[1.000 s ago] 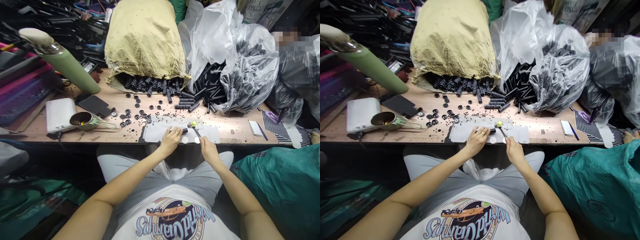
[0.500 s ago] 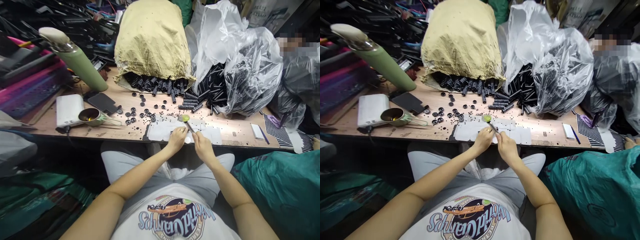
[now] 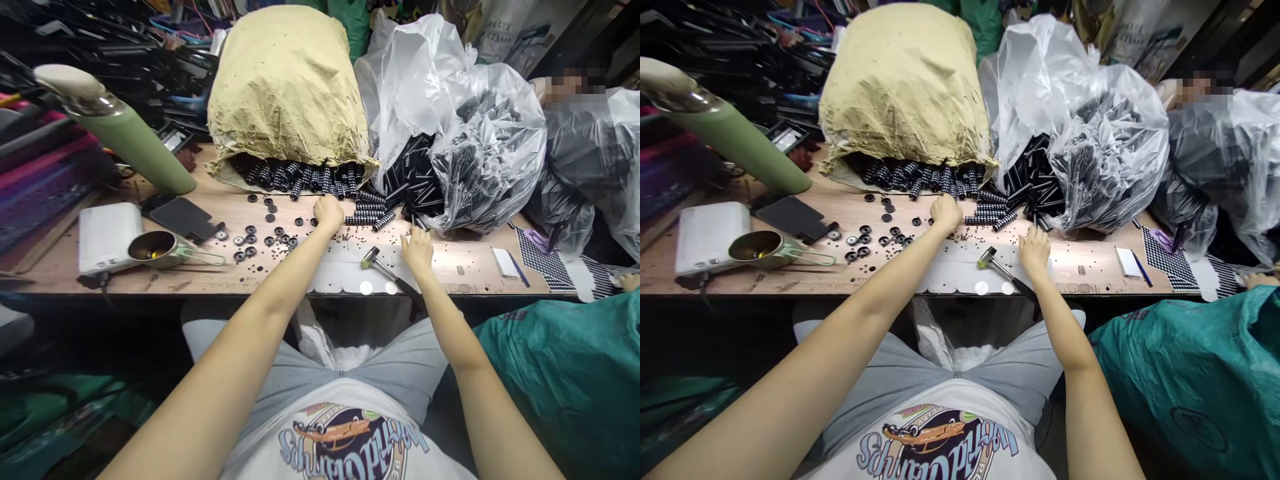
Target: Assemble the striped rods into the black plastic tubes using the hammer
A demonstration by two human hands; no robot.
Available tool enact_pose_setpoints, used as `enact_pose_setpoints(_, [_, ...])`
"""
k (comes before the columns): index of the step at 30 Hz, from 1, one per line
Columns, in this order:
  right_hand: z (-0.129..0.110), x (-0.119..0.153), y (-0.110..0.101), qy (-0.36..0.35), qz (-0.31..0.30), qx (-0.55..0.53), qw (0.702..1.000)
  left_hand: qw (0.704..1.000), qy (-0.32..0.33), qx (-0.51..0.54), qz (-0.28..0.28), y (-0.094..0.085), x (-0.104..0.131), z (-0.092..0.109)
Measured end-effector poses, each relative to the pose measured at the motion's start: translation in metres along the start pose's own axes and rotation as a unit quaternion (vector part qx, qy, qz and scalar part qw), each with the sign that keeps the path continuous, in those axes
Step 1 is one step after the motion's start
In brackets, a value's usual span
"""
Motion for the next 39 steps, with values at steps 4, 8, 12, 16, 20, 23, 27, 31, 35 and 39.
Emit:
enact_pose_setpoints(4, [0.018, -0.05, 0.005, 0.064, -0.05, 0.007, 0.997, 0.998, 0.064, -0.006, 0.029, -0.027, 0.024, -0.003])
enact_pose_setpoints(8, [0.024, -0.044, 0.005, 0.05, -0.021, -0.034, 0.998, 0.985, 0.161, 0.027, 0.051, -0.045, 0.075, -0.018])
enact_pose_setpoints(12, [0.002, 0.0, -0.005, -0.086, 0.086, -0.173, 0.977, 0.964, 0.201, 0.171, -0.021, -0.025, 0.117, -0.03])
enact_pose_setpoints(16, [-0.026, 0.033, -0.016, -0.325, 0.061, -0.271, 0.904, 0.948, 0.218, 0.226, -0.055, -0.021, 0.133, -0.021])
enact_pose_setpoints(20, [-0.035, 0.037, -0.027, -0.387, 0.009, -0.307, 0.869, 0.894, 0.185, 0.266, -0.31, -0.012, 0.138, -0.011])
enact_pose_setpoints(23, [-0.048, 0.041, -0.026, -0.355, 0.001, -0.27, 0.895, 0.861, 0.087, 0.362, -0.345, -0.005, 0.141, -0.016])
enact_pose_setpoints(27, [-0.073, 0.051, -0.006, -0.28, -0.033, -0.2, 0.939, 0.852, 0.052, 0.432, -0.291, 0.005, 0.144, -0.023])
enact_pose_setpoints(31, [-0.078, 0.051, 0.003, -0.254, -0.008, -0.246, 0.935, 0.807, 0.057, 0.524, -0.267, 0.005, 0.144, -0.03])
enact_pose_setpoints(35, [-0.076, 0.057, -0.002, -0.332, -0.041, -0.319, 0.887, 0.776, 0.055, 0.574, -0.256, -0.002, 0.148, -0.031])
enact_pose_setpoints(39, [-0.081, 0.07, -0.011, -0.391, -0.078, -0.364, 0.842, 0.769, 0.006, 0.591, -0.243, -0.001, 0.154, -0.024])
Point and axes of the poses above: each hand's wrist, its own x-axis away from the middle knuckle, its own y-axis out of the palm, z = x × y, the point moved 4 cm from there along -x, towards the middle knuckle, and after that the axes turned 8 degrees about -z, right-handed, at the moved point
